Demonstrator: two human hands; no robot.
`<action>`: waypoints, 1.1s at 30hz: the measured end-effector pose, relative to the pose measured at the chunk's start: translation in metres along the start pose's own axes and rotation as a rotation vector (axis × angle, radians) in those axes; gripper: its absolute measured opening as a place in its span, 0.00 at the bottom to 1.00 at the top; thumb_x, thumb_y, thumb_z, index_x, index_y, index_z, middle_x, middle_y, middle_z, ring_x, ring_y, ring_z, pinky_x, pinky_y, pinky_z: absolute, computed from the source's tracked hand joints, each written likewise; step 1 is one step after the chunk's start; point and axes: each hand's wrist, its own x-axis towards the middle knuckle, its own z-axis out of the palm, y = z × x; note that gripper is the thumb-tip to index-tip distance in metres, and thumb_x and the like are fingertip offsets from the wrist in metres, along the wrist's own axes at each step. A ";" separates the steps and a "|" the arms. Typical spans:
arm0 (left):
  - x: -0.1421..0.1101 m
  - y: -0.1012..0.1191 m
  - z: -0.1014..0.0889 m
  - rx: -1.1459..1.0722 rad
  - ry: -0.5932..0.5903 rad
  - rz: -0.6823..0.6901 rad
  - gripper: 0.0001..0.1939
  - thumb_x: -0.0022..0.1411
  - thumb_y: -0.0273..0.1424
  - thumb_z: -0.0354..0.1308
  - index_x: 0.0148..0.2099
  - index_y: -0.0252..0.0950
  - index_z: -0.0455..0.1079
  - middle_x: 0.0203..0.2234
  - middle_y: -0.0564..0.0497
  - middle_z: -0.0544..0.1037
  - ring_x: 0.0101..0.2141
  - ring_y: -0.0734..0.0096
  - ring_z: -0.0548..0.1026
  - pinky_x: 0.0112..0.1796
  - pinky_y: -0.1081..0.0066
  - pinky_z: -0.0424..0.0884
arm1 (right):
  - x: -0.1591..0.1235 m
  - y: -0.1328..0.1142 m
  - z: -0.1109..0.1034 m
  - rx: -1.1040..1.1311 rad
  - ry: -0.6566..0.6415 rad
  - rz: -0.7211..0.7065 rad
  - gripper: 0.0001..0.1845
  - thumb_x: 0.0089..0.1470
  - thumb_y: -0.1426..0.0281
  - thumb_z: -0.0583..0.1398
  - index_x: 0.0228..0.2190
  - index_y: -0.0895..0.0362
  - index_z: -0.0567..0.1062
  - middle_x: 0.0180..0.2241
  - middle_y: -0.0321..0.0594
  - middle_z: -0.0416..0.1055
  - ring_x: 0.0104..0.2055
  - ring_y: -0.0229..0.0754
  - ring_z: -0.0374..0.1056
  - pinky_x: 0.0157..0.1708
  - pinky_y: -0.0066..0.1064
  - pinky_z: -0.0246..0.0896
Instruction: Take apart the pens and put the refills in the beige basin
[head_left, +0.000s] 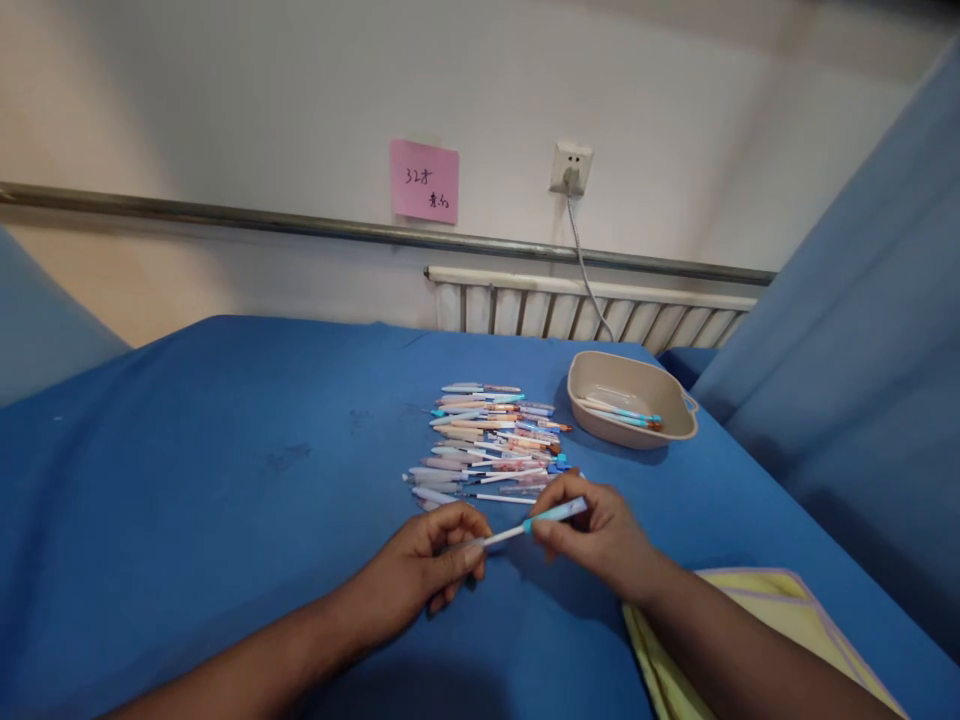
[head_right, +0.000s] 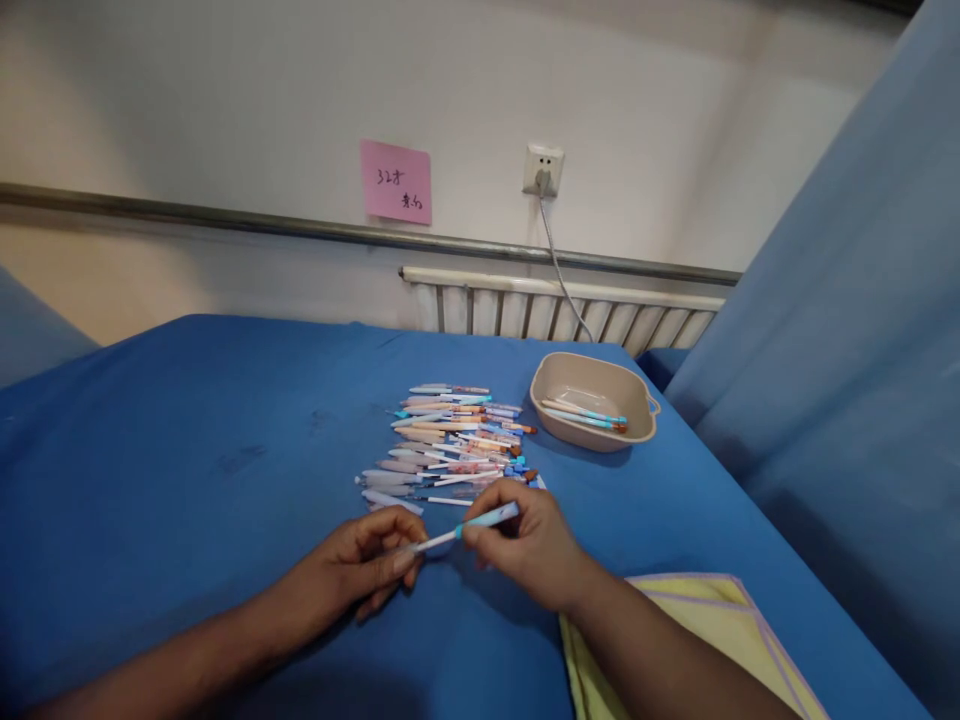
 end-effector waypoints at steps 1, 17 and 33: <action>0.000 0.000 -0.002 -0.002 0.029 0.009 0.15 0.58 0.40 0.59 0.39 0.35 0.64 0.24 0.56 0.70 0.16 0.83 0.60 0.17 0.81 0.56 | 0.002 0.001 -0.008 0.036 0.034 0.005 0.07 0.48 0.68 0.64 0.27 0.58 0.71 0.18 0.31 0.68 0.19 0.33 0.63 0.21 0.24 0.59; 0.007 0.001 -0.012 -0.048 0.205 0.066 0.15 0.57 0.40 0.60 0.40 0.34 0.65 0.24 0.57 0.70 0.15 0.84 0.59 0.16 0.81 0.56 | 0.012 0.024 -0.045 -0.558 -0.192 0.054 0.04 0.47 0.76 0.59 0.29 0.58 0.72 0.27 0.34 0.70 0.30 0.37 0.63 0.31 0.26 0.57; 0.003 0.002 -0.008 0.098 0.179 -0.005 0.18 0.57 0.42 0.58 0.43 0.33 0.66 0.27 0.54 0.72 0.20 0.80 0.65 0.20 0.79 0.60 | 0.006 0.011 -0.033 -0.344 -0.189 0.015 0.09 0.56 0.67 0.56 0.38 0.57 0.72 0.33 0.38 0.70 0.22 0.33 0.60 0.24 0.26 0.57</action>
